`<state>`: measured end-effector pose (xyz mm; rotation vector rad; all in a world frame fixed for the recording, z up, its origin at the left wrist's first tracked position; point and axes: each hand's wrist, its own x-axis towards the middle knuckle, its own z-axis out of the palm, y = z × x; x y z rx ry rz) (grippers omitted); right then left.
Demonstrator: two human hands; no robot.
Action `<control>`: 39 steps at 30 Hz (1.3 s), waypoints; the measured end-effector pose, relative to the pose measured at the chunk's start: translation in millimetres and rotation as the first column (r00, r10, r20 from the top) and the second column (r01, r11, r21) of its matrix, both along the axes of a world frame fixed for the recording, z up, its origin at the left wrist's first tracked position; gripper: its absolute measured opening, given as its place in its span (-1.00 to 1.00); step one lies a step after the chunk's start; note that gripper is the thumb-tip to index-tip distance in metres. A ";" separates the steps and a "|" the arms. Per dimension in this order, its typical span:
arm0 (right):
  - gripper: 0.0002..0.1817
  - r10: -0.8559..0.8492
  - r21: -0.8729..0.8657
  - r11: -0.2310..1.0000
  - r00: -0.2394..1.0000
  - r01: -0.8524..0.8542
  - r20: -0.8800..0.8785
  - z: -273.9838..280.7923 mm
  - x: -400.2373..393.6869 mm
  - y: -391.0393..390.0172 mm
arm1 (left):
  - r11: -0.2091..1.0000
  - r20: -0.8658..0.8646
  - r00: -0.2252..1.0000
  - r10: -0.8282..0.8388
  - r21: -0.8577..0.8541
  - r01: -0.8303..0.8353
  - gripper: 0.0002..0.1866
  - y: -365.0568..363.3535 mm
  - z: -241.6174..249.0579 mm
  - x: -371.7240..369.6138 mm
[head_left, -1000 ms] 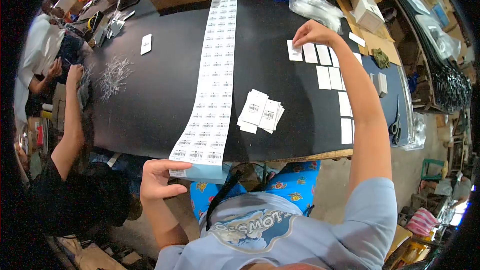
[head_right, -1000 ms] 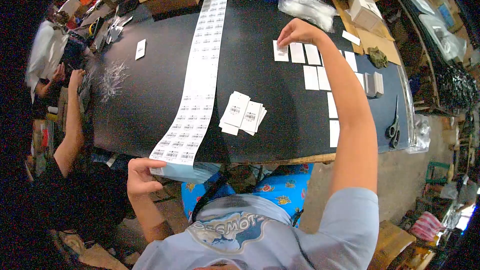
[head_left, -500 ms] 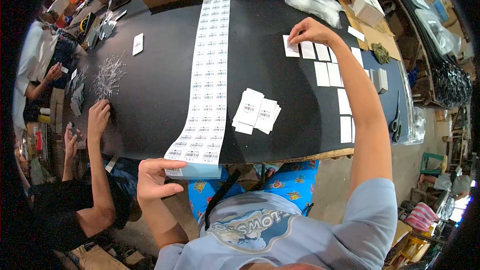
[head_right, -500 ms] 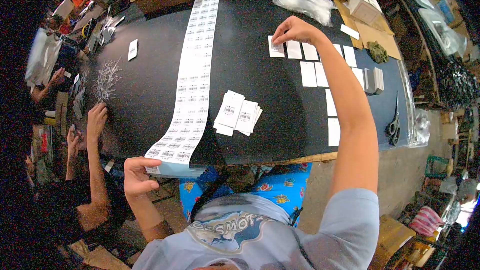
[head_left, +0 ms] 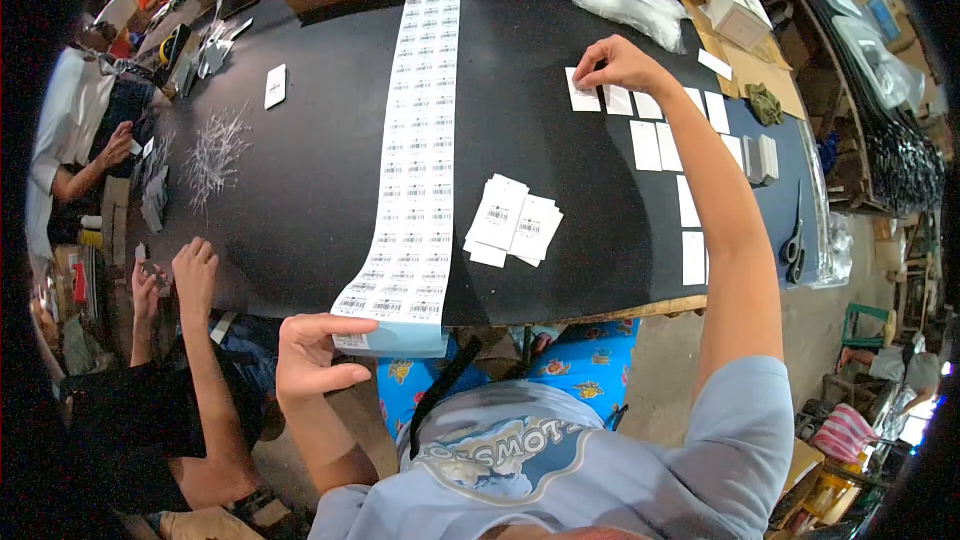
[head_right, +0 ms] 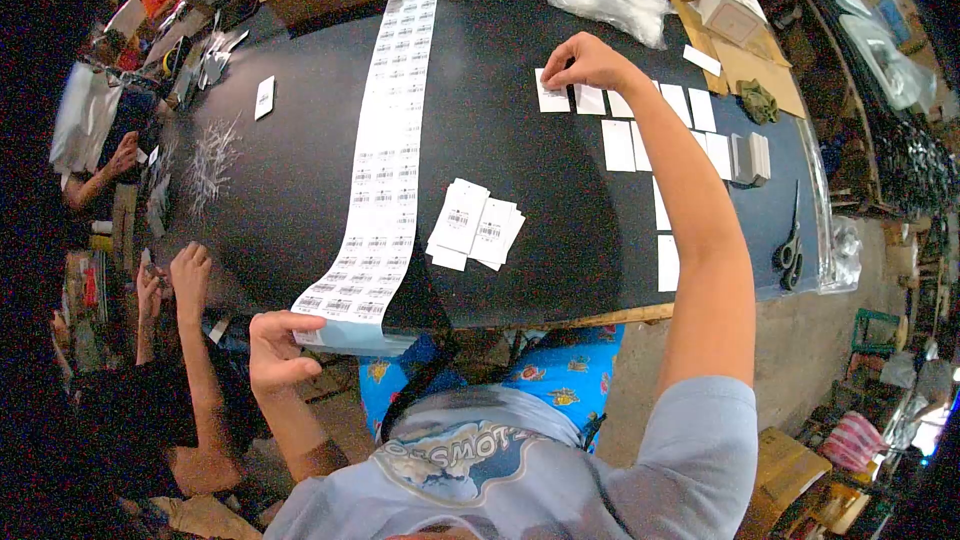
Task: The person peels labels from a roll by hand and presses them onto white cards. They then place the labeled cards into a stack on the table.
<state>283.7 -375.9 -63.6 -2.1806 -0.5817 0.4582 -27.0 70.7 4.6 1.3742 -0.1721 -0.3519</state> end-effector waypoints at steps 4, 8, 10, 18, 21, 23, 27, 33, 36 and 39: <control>-0.83 -0.022 -0.030 0.999 0.990 0.026 0.139 -5.5 -4.4 2.9 | 1.000 -0.007 1.000 0.006 0.014 -0.006 -0.49 -2.0 1.3 -0.5; -0.78 -0.052 -0.022 0.998 0.918 0.066 0.394 -9.1 -15.6 3.8 | 1.000 -0.020 1.000 0.019 0.018 -0.018 -0.48 -2.0 2.8 -2.8; -0.82 -0.106 -0.042 0.990 0.920 0.131 0.377 2.7 -32.8 12.0 | 0.999 0.025 0.999 -0.022 0.034 0.022 -0.49 2.4 1.9 -2.2; -0.83 -0.187 -0.122 0.971 0.969 0.208 0.159 33.7 -170.3 40.3 | 1.000 0.094 0.995 -0.010 -0.006 0.011 -0.49 2.7 4.7 -8.0; -0.86 -0.299 -0.140 0.930 0.922 0.339 0.247 16.9 -223.1 49.6 | 0.999 0.098 0.995 -0.021 -0.023 0.023 -0.49 2.6 2.8 -10.4; -0.87 -0.377 -0.057 0.915 0.899 0.398 0.223 1.4 -237.2 54.1 | 0.999 0.101 0.995 -0.011 -0.033 0.014 -0.49 0.4 0.8 -12.3; -0.88 -0.417 0.002 0.895 0.834 0.447 0.362 -14.5 -251.8 55.0 | 0.999 0.074 0.997 -0.001 -0.051 0.005 -0.49 -1.0 -3.7 -18.0; -0.87 -0.437 0.065 0.880 0.749 0.471 0.497 -16.9 -264.1 63.5 | 0.998 0.088 0.996 -0.005 -0.055 0.010 -0.48 2.0 -9.4 -25.3; -0.86 -0.446 0.074 0.873 0.727 0.482 0.523 -20.5 -266.5 65.0 | 0.999 0.098 0.995 -0.003 -0.053 0.008 -0.49 -1.0 -7.8 -27.5; -0.86 -0.457 0.089 0.865 0.703 0.493 0.545 -24.6 -268.4 66.0 | 0.999 0.108 0.994 -0.012 -0.043 0.017 -0.49 1.1 -9.3 -28.5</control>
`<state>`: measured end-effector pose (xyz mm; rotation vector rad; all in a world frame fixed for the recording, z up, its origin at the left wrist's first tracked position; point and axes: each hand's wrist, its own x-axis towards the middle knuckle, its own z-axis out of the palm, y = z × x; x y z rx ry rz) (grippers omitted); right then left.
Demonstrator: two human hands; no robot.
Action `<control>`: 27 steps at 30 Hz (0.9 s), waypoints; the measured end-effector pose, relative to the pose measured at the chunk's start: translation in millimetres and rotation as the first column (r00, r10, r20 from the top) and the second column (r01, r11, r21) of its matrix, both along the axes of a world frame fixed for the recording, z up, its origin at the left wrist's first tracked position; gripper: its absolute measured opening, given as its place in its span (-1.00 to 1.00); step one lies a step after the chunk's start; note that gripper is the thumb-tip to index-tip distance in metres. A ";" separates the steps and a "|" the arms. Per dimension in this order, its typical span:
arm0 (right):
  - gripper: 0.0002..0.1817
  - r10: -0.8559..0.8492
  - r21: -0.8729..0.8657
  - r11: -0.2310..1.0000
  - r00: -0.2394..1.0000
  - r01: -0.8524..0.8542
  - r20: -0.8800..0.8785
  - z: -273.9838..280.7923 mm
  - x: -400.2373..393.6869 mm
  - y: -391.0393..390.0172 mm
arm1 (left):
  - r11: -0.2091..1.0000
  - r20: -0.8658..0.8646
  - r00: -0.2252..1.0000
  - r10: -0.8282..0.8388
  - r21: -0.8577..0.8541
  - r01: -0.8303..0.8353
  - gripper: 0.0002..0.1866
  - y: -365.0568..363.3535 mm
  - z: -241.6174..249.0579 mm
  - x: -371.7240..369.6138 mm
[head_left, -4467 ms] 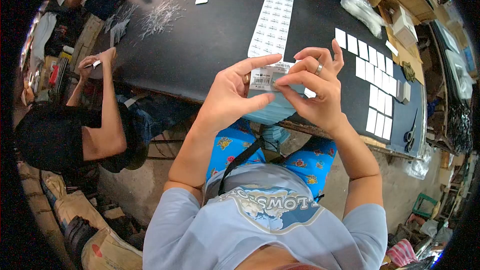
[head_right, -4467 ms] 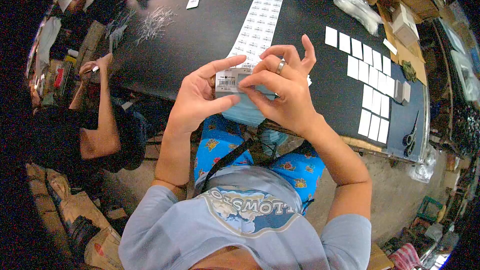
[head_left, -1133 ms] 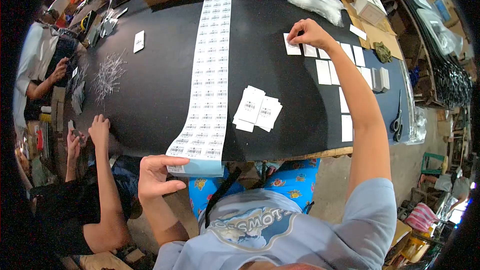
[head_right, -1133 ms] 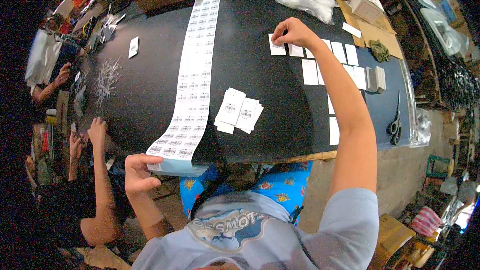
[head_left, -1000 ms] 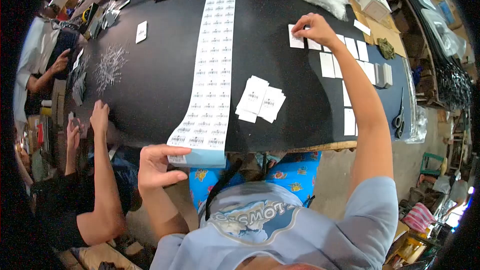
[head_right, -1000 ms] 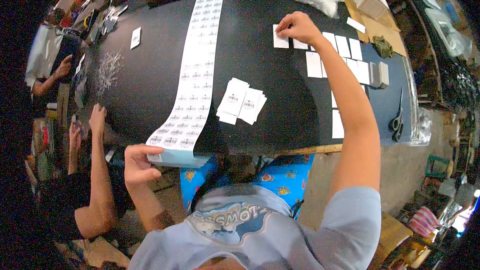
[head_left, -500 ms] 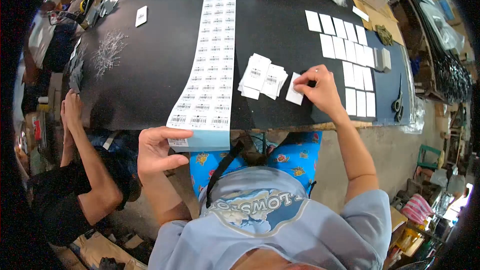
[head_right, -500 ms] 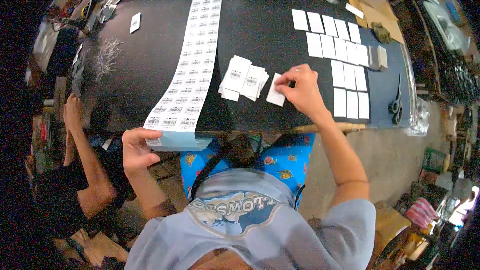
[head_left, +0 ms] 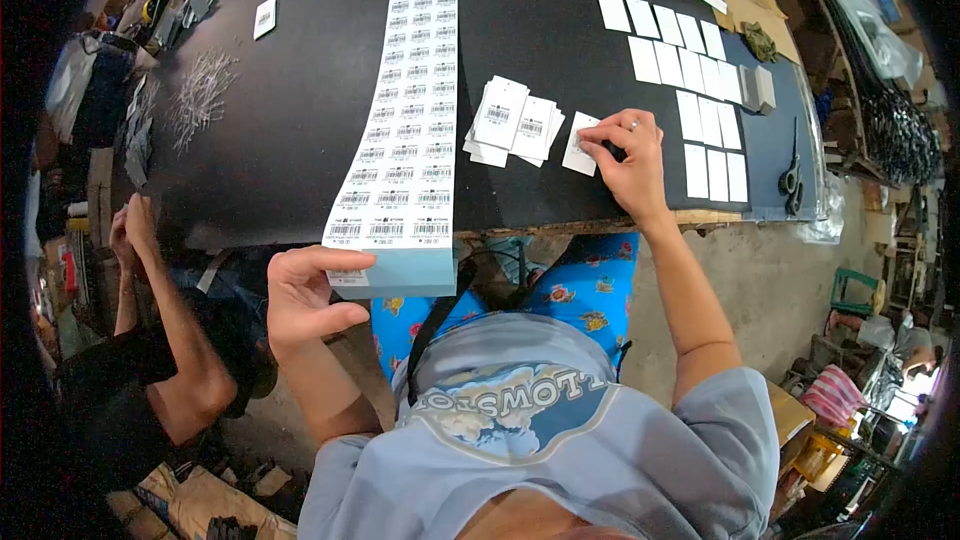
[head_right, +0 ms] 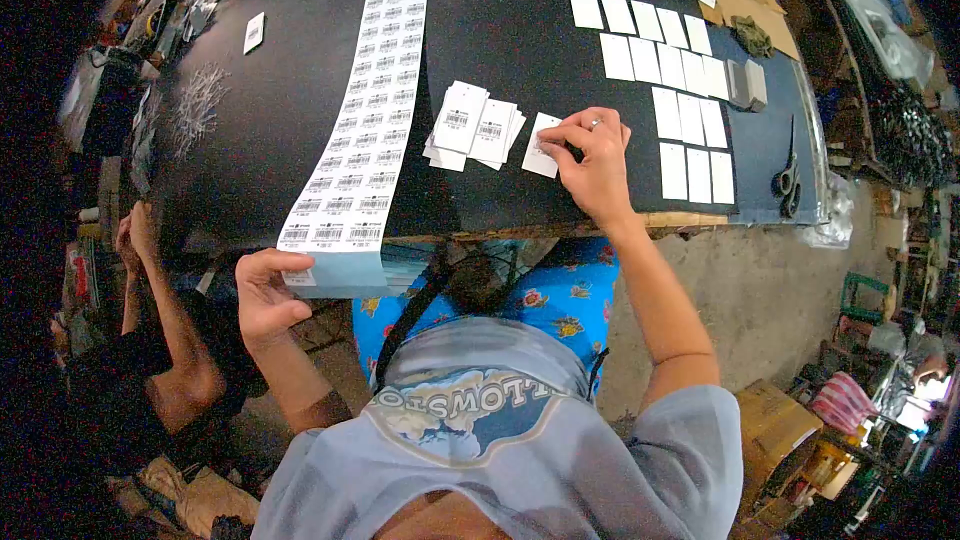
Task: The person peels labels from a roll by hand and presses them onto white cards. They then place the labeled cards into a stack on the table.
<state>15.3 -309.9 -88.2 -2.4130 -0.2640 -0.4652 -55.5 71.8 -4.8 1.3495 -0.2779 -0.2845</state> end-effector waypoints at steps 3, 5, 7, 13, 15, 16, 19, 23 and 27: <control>-0.86 -0.012 0.004 1.000 1.000 0.012 0.024 -0.5 -1.9 1.3 | 1.000 -0.020 1.000 0.002 -0.021 -0.003 -0.50 -0.4 1.2 -1.6; -0.87 -0.018 0.001 1.000 0.999 0.018 0.035 0.0 -2.6 2.7 | 1.000 -0.017 1.000 0.005 -0.016 -0.005 -0.50 -1.0 2.0 -2.5; -0.87 -0.028 0.012 1.000 0.999 0.028 0.033 0.3 -3.7 3.5 | 1.000 -0.013 1.000 0.007 -0.012 -0.007 -0.51 -2.4 2.5 -3.6; -0.85 -0.050 -0.006 0.999 0.995 0.051 0.081 -1.5 -5.4 5.5 | 0.999 -0.002 1.000 -0.009 0.040 0.009 -0.52 -4.4 4.2 -3.9; -0.85 -0.052 -0.005 0.999 0.996 0.052 0.069 -4.7 -6.1 4.4 | 0.999 -0.070 0.997 0.014 0.047 -0.011 -0.51 -11.3 7.6 -3.1; -0.84 -0.053 -0.005 0.999 0.997 0.054 0.054 -5.6 -6.4 4.0 | 0.999 -0.069 0.998 0.014 0.048 -0.010 -0.51 -12.5 6.4 -1.5; -0.83 -0.093 0.021 0.996 0.993 0.091 0.076 -3.1 -6.1 5.9 | 0.985 -0.103 0.995 -0.005 0.172 0.023 -0.47 -17.1 -2.6 4.1; -0.83 -0.070 0.015 0.997 0.997 0.069 0.022 -6.8 -4.9 0.4 | 0.968 -0.205 0.979 -0.003 0.246 0.055 -0.36 -20.5 -20.1 5.3; -0.83 -0.053 0.000 0.999 0.999 0.053 0.008 -5.3 -3.1 -1.5 | 0.950 -0.220 0.968 0.117 0.310 -0.044 -0.31 -20.6 -31.8 4.6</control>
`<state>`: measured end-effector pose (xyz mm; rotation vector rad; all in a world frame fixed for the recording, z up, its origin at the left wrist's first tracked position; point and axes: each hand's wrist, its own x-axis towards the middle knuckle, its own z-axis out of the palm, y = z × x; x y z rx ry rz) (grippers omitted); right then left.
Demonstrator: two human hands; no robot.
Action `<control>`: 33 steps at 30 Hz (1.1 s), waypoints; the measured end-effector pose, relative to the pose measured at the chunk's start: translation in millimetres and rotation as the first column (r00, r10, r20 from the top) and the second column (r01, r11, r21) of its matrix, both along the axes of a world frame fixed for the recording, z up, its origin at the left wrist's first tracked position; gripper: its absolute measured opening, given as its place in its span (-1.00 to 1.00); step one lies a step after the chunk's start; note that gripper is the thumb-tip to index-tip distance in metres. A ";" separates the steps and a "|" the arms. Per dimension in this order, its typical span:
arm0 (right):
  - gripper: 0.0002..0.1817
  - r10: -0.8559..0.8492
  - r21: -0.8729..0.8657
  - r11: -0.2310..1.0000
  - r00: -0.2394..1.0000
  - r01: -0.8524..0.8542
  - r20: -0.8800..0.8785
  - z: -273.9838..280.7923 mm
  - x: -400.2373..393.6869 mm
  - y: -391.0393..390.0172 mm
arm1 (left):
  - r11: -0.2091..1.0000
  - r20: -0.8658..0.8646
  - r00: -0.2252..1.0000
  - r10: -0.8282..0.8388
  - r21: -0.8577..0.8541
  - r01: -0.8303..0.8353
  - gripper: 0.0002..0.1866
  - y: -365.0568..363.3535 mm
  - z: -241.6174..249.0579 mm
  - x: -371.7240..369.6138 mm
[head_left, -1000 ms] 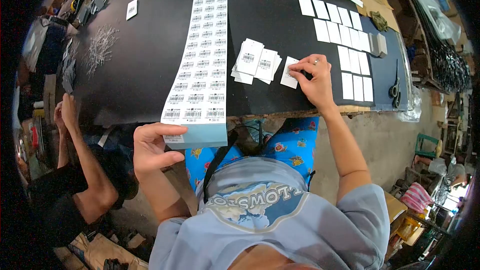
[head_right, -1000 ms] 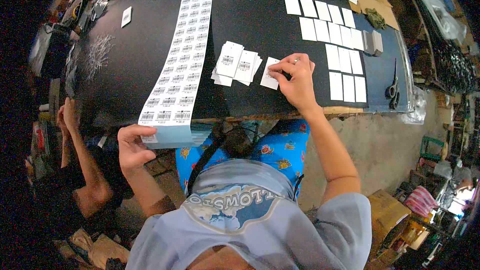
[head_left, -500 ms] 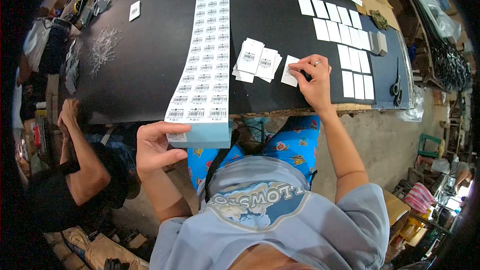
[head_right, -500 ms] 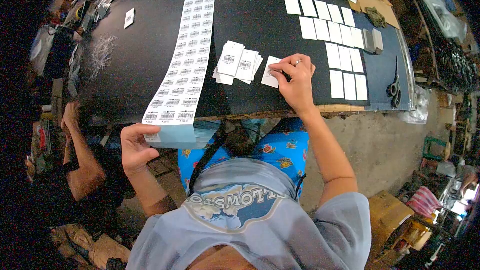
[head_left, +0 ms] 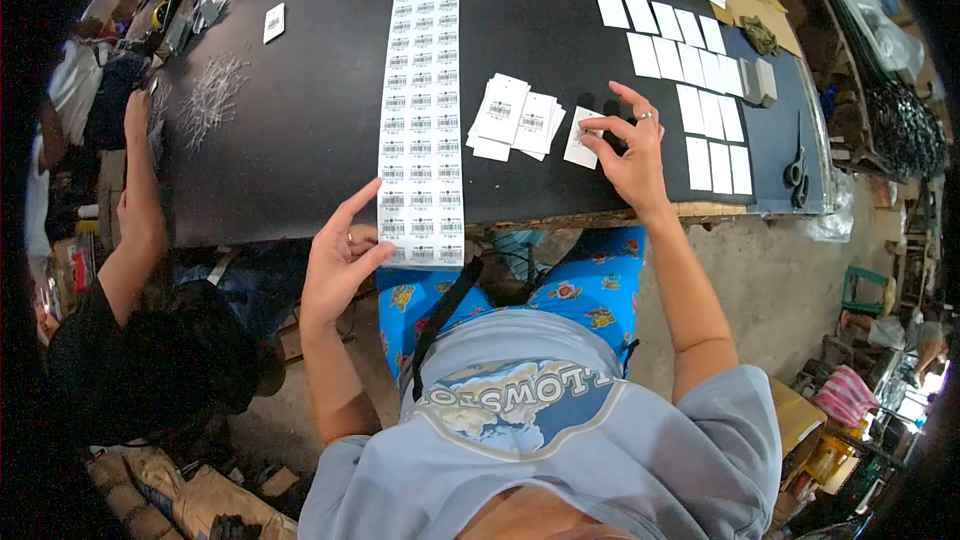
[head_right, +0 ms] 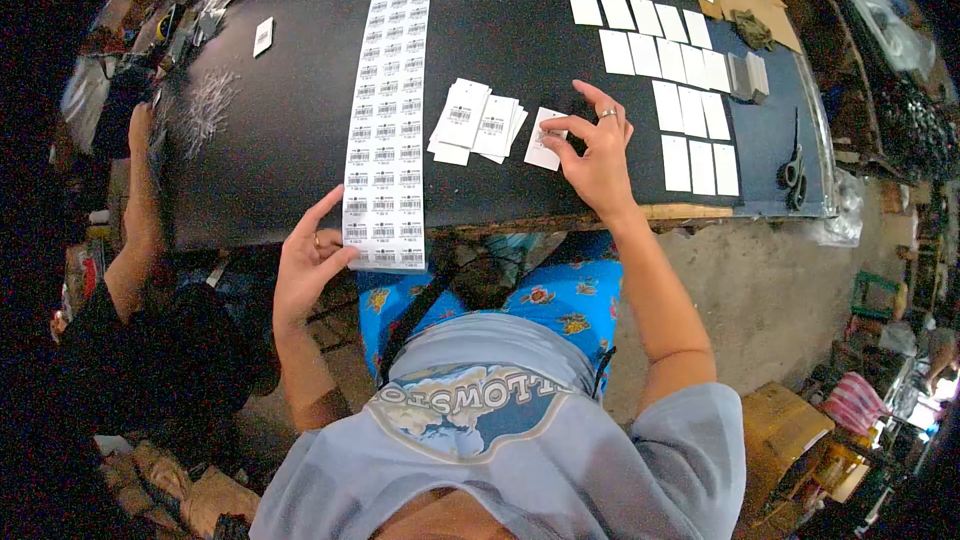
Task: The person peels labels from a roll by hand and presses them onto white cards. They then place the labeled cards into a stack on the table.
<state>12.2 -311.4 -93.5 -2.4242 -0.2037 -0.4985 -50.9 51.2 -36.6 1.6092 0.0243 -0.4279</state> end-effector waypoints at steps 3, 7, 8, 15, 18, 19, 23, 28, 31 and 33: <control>-0.82 0.023 -0.031 0.999 1.000 -0.023 -0.015 -0.3 2.8 -4.5 | 0.995 0.037 0.995 0.091 0.039 -0.092 -0.31 0.2 -11.0 1.8; -0.83 0.095 -0.005 0.995 0.994 -0.096 -0.057 1.0 6.4 -8.7 | 0.963 0.101 0.979 0.180 0.184 -0.196 -0.34 -3.4 -11.8 4.4; -0.83 0.095 -0.003 0.995 0.994 -0.096 -0.056 1.9 7.6 -9.6 | 0.940 0.130 0.974 0.187 0.265 -0.215 -0.36 -4.3 -10.4 5.1; -0.82 0.177 -0.036 0.983 0.977 -0.182 -0.115 4.5 13.7 -15.3 | 0.780 0.375 0.911 0.173 0.513 -0.359 -0.56 -21.7 -5.1 0.6; -0.81 0.182 -0.040 0.981 0.975 -0.189 -0.131 5.0 13.9 -15.5 | 0.619 0.497 0.856 0.142 0.631 -0.469 -0.63 -38.0 14.9 8.7; -0.79 0.185 -0.046 0.980 0.973 -0.192 -0.137 5.3 13.8 -15.9 | 0.616 0.623 0.782 0.024 0.607 -0.502 -0.68 -41.7 17.5 16.7; -0.79 0.185 -0.040 0.981 0.974 -0.191 -0.128 4.3 13.7 -16.0 | 0.765 0.737 0.660 -0.149 0.508 -0.395 -0.86 -87.3 11.6 52.6; -0.79 0.183 -0.035 0.982 0.977 -0.188 -0.113 -1.1 14.8 -16.7 | 0.885 0.787 0.535 -0.307 0.443 -0.143 -0.90 -157.6 -22.8 96.2; -0.81 0.194 0.005 0.981 0.976 -0.195 -0.098 -3.3 15.8 -17.0 | 0.871 0.865 0.336 -0.373 0.451 -0.194 -0.88 -183.2 -36.3 112.5; -0.80 0.194 0.003 0.981 0.977 -0.195 -0.082 -5.1 16.2 -17.3 | 0.849 0.856 0.320 -0.406 0.483 -0.214 -0.88 -189.4 -41.2 113.1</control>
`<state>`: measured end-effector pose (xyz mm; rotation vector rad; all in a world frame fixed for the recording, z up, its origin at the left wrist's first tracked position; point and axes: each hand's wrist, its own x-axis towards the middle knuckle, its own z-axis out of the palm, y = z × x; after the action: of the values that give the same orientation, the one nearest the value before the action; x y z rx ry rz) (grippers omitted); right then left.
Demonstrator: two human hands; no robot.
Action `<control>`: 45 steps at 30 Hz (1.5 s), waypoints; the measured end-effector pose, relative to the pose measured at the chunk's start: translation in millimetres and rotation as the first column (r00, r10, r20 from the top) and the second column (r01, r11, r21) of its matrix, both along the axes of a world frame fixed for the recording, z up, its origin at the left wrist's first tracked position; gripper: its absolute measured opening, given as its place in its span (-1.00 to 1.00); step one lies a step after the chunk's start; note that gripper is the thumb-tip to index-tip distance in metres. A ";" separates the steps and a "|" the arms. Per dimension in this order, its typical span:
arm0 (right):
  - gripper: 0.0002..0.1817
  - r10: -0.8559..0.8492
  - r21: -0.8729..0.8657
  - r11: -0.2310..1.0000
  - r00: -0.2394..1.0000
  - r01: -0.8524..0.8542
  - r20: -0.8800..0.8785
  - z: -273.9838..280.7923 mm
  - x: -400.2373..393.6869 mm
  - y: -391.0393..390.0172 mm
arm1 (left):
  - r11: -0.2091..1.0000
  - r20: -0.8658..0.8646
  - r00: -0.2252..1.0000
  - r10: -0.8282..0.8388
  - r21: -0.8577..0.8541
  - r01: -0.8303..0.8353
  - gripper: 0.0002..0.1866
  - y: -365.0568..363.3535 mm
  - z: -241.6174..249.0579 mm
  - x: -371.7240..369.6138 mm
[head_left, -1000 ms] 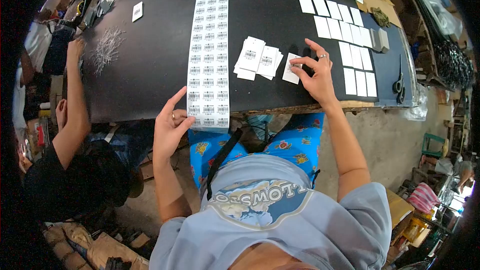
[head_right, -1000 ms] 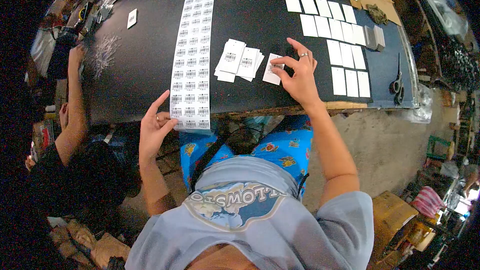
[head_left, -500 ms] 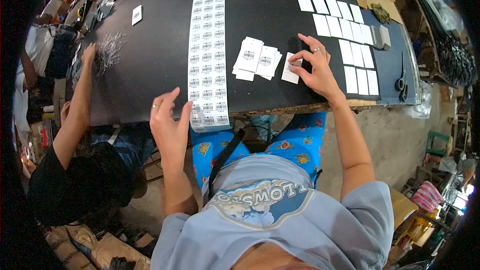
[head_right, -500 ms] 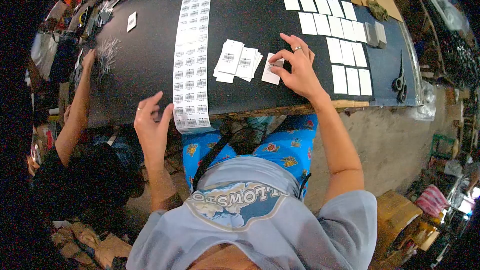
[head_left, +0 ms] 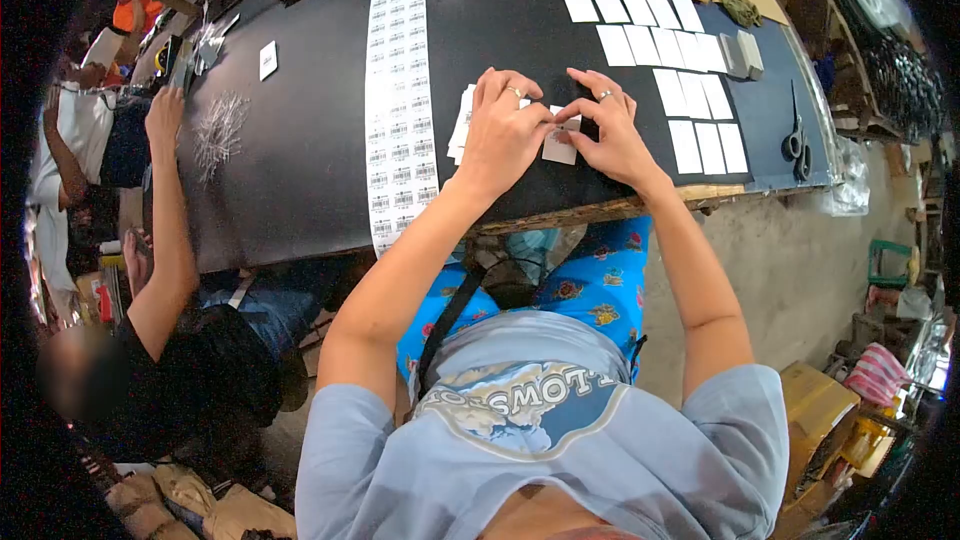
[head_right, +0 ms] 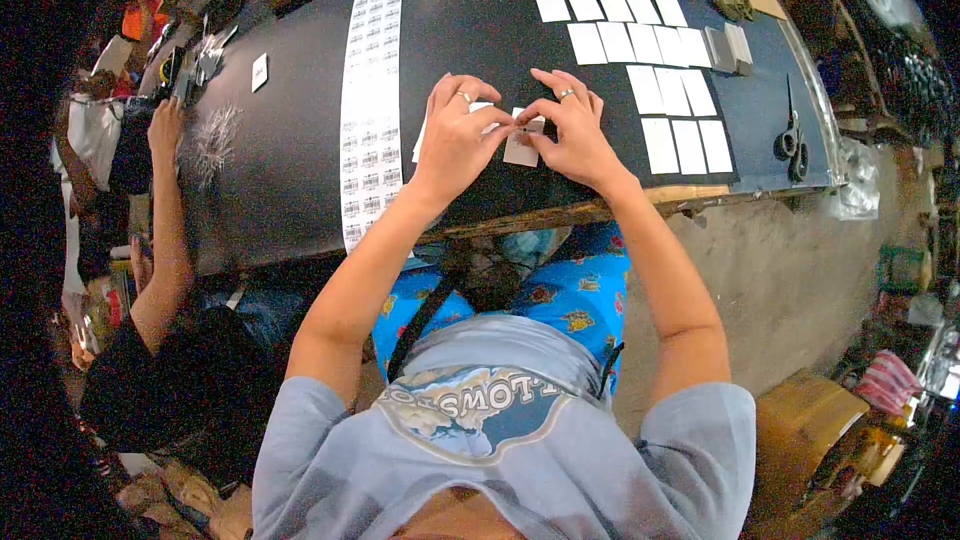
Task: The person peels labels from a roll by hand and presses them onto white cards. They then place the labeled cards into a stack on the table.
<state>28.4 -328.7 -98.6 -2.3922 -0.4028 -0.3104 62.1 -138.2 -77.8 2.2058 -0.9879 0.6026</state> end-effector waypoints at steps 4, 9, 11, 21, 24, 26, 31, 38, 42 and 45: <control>-0.79 -0.009 0.024 1.000 1.000 0.009 0.023 -0.2 -1.8 0.4 | 0.998 0.037 0.999 0.027 0.062 -0.029 -0.88 -4.2 -5.0 1.8; -0.79 -0.021 0.013 1.000 1.000 0.020 0.022 -1.8 -2.6 0.3 | 0.997 0.017 1.000 -0.003 0.078 0.002 -0.89 -4.5 -5.4 5.2; -0.79 -0.020 0.020 1.000 0.999 0.020 0.025 -1.9 -2.6 0.0 | 0.997 -0.005 1.000 -0.025 0.074 0.025 -0.90 -4.2 -4.5 7.1; -0.80 -0.018 0.017 1.000 0.999 0.017 0.038 -5.8 -1.2 -1.6 | 0.986 -0.017 0.994 -0.105 0.128 0.106 -0.87 -2.2 -2.7 15.3; -0.82 -0.021 0.036 0.999 0.999 0.020 0.041 -5.8 -1.3 -1.5 | 0.982 -0.022 0.991 -0.129 0.139 0.131 -0.85 -1.9 -0.4 17.7; -0.81 -0.029 0.042 0.999 0.999 0.027 0.037 -5.1 -1.7 -1.0 | 0.979 -0.034 0.989 -0.147 0.141 0.150 -0.85 -2.8 0.7 19.6; -0.77 -0.040 0.049 0.998 0.999 0.039 0.023 -4.7 -2.0 -0.9 | 0.970 -0.045 0.980 -0.194 0.141 0.198 -0.84 -4.8 3.8 24.1; -0.77 -0.075 0.074 0.995 0.996 0.071 0.049 -6.8 0.2 -0.4 | 0.958 -0.081 0.966 -0.247 0.132 0.256 -0.85 -5.7 2.1 28.8; -0.76 -0.072 0.099 0.993 0.997 0.071 0.004 -4.0 -1.9 0.2 | 0.957 -0.081 0.963 -0.256 0.121 0.265 -0.84 -6.4 1.9 28.9; -0.76 -0.089 0.082 0.993 0.996 0.086 0.031 -3.9 -0.9 0.2 | 0.958 -0.078 0.963 -0.257 0.114 0.264 -0.83 -6.7 1.9 28.8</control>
<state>27.6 -328.5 -102.5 -2.3318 -0.2955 -0.4006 90.9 -144.9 -75.9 2.1362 -1.2876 0.3580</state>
